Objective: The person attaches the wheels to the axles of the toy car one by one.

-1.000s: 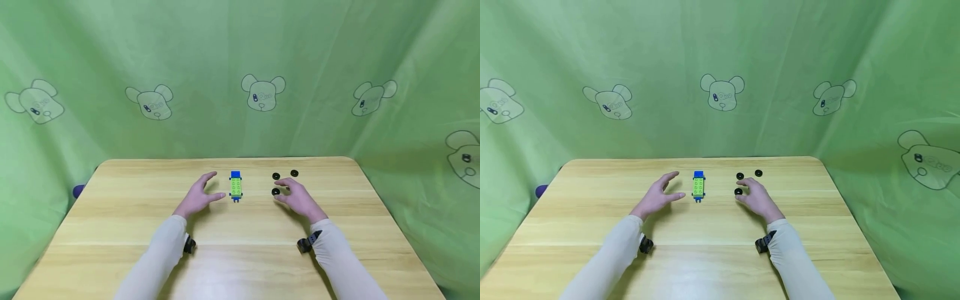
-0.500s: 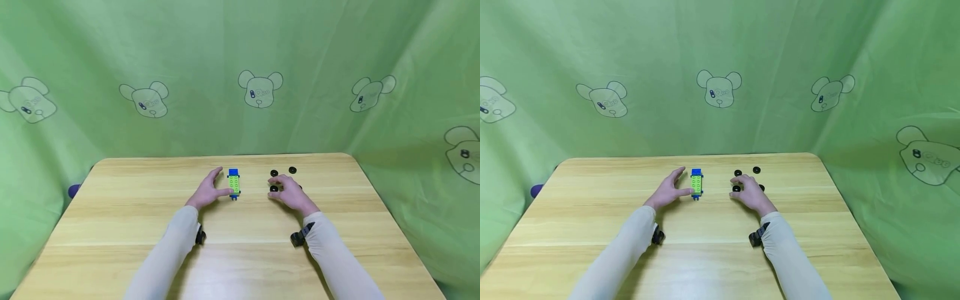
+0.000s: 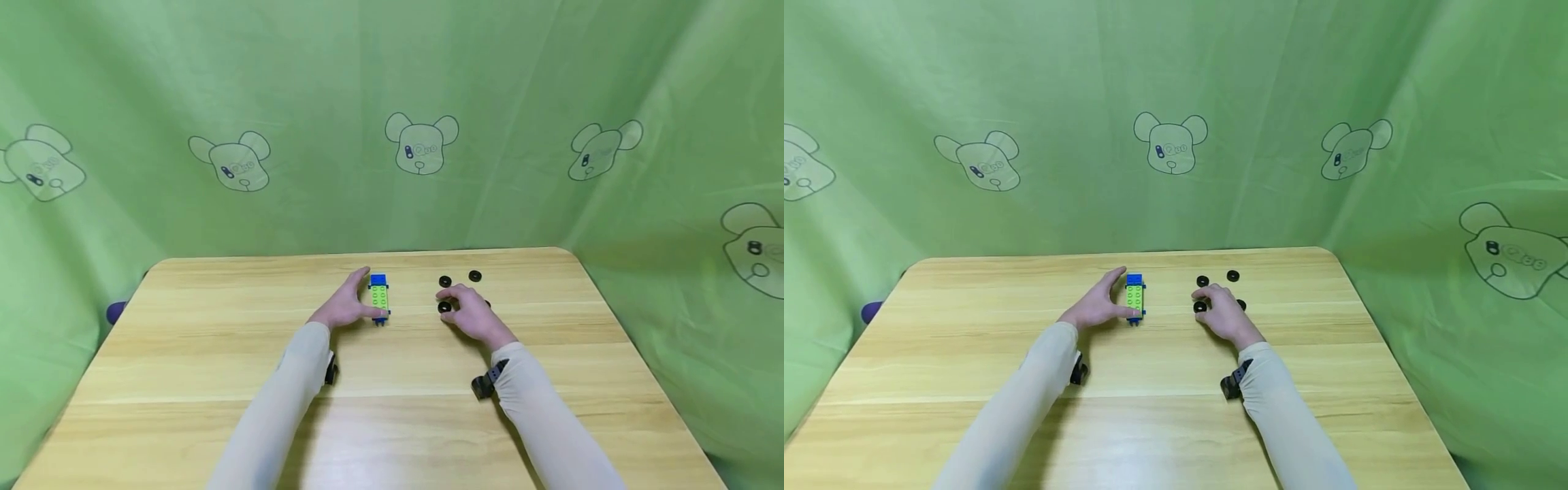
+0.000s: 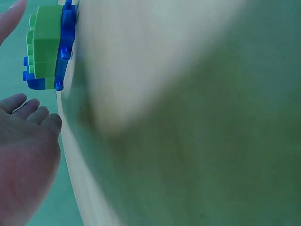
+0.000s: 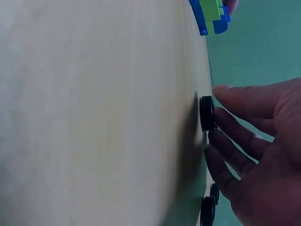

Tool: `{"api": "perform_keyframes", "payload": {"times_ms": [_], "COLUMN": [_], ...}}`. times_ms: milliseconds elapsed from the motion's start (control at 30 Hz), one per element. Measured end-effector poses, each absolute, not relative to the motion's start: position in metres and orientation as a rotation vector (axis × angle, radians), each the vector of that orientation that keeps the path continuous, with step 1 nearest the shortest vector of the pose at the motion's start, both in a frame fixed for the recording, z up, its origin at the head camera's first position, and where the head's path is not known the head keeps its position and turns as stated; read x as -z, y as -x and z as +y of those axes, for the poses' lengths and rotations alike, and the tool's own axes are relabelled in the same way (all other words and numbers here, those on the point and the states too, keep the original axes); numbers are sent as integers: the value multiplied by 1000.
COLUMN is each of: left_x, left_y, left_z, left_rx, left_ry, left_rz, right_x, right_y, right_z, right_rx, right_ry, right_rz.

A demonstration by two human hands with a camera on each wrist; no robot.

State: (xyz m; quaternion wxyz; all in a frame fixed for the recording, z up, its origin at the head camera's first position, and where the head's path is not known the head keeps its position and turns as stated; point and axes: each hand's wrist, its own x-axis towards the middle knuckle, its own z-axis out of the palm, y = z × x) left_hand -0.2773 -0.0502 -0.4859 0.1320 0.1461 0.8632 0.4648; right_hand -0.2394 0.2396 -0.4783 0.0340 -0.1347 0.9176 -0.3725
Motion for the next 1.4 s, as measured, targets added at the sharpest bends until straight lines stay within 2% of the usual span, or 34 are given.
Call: {"api": "perform_keyframes", "payload": {"times_ms": [367,1067,1400], "left_x": [485,490,487], "left_y": [284,284,284], "left_z": [-42,-41,-41], "left_rx": [-1239,-1212,-1211], "left_ry": [-550,-538,-565], "left_rz": [2507,2542,2591], "right_x": [484,480,475], "right_y": [245,246,241], "right_z": [243,237,235], "right_rx": [1089,963,1041], "right_ry": [361,379,404], "right_rz": [2860,2870,2869]}}
